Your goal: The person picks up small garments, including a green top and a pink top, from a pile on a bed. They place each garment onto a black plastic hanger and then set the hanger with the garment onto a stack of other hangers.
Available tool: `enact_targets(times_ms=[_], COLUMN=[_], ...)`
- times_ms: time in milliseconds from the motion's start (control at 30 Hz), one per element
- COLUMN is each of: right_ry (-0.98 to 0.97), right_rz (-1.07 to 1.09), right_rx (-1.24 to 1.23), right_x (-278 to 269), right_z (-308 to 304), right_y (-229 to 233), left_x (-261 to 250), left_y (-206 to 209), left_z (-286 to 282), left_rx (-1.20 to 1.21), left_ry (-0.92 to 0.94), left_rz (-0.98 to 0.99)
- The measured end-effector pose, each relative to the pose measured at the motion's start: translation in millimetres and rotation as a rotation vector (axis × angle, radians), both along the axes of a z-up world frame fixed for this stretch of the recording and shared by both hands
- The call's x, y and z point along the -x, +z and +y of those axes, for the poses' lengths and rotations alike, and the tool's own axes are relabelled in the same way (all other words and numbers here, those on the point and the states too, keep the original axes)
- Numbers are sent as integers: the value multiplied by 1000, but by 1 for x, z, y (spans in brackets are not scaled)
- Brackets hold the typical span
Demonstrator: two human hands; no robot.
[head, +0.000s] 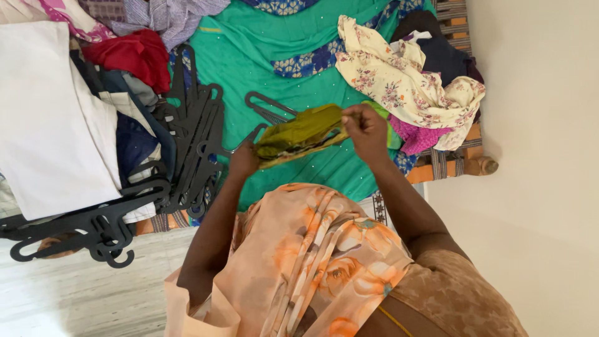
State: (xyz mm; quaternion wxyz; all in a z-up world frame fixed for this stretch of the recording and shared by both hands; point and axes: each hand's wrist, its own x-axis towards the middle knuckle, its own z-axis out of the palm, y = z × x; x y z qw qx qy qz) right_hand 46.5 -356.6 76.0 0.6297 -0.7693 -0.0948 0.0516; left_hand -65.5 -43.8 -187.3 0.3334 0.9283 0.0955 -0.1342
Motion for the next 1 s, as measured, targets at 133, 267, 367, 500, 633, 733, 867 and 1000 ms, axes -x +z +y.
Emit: enact_targets(times_ms=[133, 267, 367, 500, 633, 733, 867, 1000], right_ry=[58, 198, 241, 6, -12, 15, -101, 1], right_rz=[152, 132, -127, -168, -401, -463, -154, 142], right_rx=[-123, 484, 1070, 844, 344, 114, 333, 645], right_x=[-28, -59, -105, -149, -165, -160, -126, -57], right_z=[-32, -29, 0, 24, 18, 13, 2, -25], right_y=[23, 17, -16, -5, 36, 37, -29, -153], left_x=[-20, -41, -86, -140, -151, -136, -103, -32], left_y=[108, 173, 169, 205, 274, 285, 198, 54], left_z=[75, 109, 118, 132, 136, 129, 114, 83], left_rx=[1255, 1441, 1118, 1117, 1100, 1109, 1071, 958], left_ry=[671, 487, 569, 540, 381, 362, 373, 508], left_rz=[271, 48, 141, -75, -445, -601, -613, -370])
